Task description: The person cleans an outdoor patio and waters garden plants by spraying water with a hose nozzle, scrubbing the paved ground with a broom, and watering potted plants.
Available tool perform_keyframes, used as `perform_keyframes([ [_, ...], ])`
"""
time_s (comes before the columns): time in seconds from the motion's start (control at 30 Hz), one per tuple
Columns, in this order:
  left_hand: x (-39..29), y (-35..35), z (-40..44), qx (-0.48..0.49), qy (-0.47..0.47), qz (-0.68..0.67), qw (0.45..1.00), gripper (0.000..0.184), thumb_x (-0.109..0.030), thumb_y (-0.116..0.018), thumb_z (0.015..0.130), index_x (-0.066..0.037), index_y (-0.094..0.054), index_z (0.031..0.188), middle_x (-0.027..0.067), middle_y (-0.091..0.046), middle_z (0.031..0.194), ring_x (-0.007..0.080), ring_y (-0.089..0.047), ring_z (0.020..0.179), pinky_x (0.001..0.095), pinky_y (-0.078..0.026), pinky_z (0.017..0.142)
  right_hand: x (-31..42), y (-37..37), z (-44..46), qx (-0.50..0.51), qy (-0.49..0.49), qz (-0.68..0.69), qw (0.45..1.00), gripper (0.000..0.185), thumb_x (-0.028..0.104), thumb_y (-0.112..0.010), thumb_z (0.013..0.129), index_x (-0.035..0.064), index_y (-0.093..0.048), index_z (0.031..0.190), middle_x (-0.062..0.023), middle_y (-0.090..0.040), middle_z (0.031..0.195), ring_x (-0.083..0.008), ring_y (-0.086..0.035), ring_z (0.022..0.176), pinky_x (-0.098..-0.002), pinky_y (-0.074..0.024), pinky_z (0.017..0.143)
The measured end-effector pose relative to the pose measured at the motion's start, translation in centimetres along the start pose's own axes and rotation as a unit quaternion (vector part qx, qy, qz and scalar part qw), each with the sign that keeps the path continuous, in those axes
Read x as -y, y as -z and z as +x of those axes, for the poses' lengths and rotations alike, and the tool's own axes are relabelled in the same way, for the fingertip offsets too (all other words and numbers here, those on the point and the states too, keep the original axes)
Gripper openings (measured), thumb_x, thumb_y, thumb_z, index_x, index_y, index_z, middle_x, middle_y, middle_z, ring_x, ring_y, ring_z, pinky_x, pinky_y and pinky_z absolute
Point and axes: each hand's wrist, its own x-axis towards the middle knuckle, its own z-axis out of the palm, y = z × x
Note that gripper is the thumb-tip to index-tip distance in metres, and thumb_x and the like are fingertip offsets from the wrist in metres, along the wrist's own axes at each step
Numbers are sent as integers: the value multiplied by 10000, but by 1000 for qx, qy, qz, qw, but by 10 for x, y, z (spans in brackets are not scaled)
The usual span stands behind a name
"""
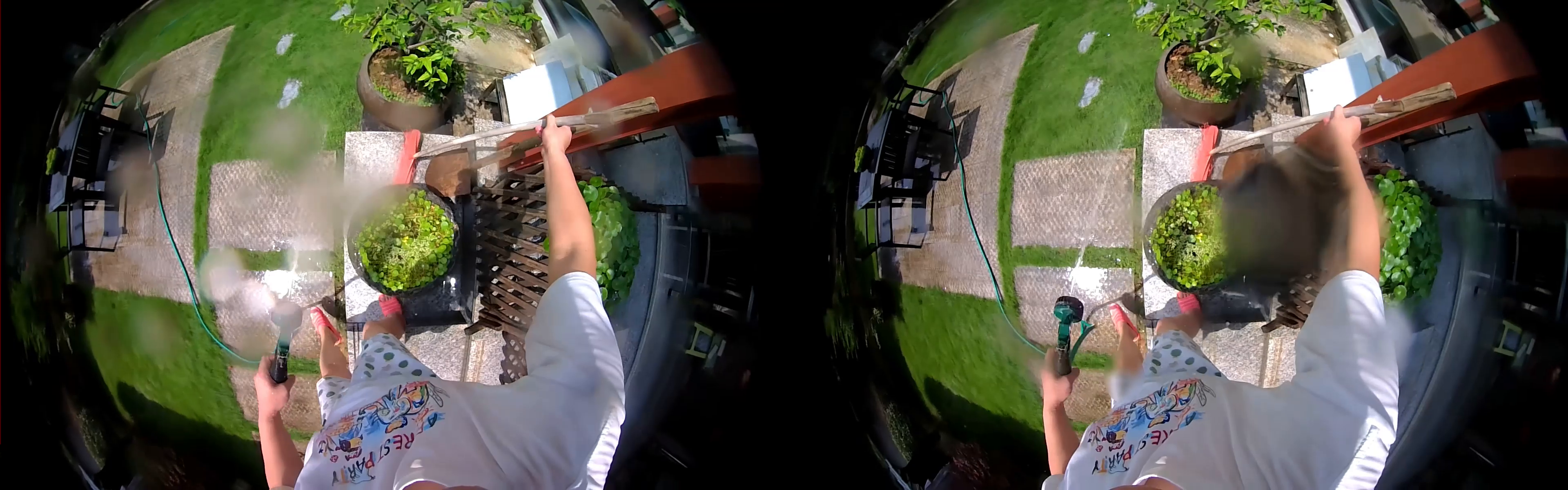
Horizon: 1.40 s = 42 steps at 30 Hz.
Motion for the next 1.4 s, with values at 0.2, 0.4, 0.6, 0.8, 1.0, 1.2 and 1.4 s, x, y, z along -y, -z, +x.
perform_keyframes([
  [0.2,-24,41,87,89,-19,-77,993,404,67,-672,617,-13,-550,993,13,-525,738,111,-480,672,276,-404,588,29,-26,-66,-11,26,17,999,281,181,-601,851,-98,-573,836,-131,-641,651,-167,-600,480,-291,-482,465],
  [0.4,-46,93,210,130,-117,-89,981,417,64,-708,550,-34,-561,928,-22,-507,722,96,-485,613,258,-389,543,-19,-40,-82,-30,66,-111,991,356,269,-608,872,-77,-614,788,-123,-652,649,-161,-631,516,-289,-516,488],
  [0.6,-97,126,305,155,-152,-62,974,339,33,-684,554,-30,-548,858,-20,-505,688,98,-482,546,259,-376,475,-18,-64,-107,-45,58,-82,994,307,237,-608,897,-69,-587,869,-124,-648,744,-175,-656,574,-292,-536,492],
  [0.8,-150,123,387,176,-113,-28,978,345,29,-672,550,-22,-550,868,-23,-486,678,93,-474,540,256,-374,472,-28,-64,-15,-90,29,-160,982,377,267,-598,888,-110,-600,903,-152,-655,746,-204,-674,606,-309,-560,525],
  [1.0,-208,115,470,241,-122,-9,963,367,43,-691,551,-17,-543,881,-8,-497,682,102,-497,554,264,-397,485,0,-39,20,-136,-44,-45,989,379,254,-613,823,-124,-585,849,-156,-643,716,-195,-654,556,-302,-533,484],
  [1.2,-267,99,533,293,-58,-69,952,375,55,-693,542,10,-545,884,15,-530,701,117,-509,571,269,-415,513,27,-31,67,-130,-78,-105,983,402,301,-606,862,-100,-584,866,-140,-634,701,-187,-625,532,-295,-512,483],
  [1.4,-306,75,574,263,-124,82,953,355,40,-684,541,27,-539,864,4,-501,679,109,-485,578,268,-394,523,11,-26,109,-189,-154,-85,966,353,288,-616,896,-64,-589,906,-91,-578,670,-174,-579,527,-284,-480,456],
])
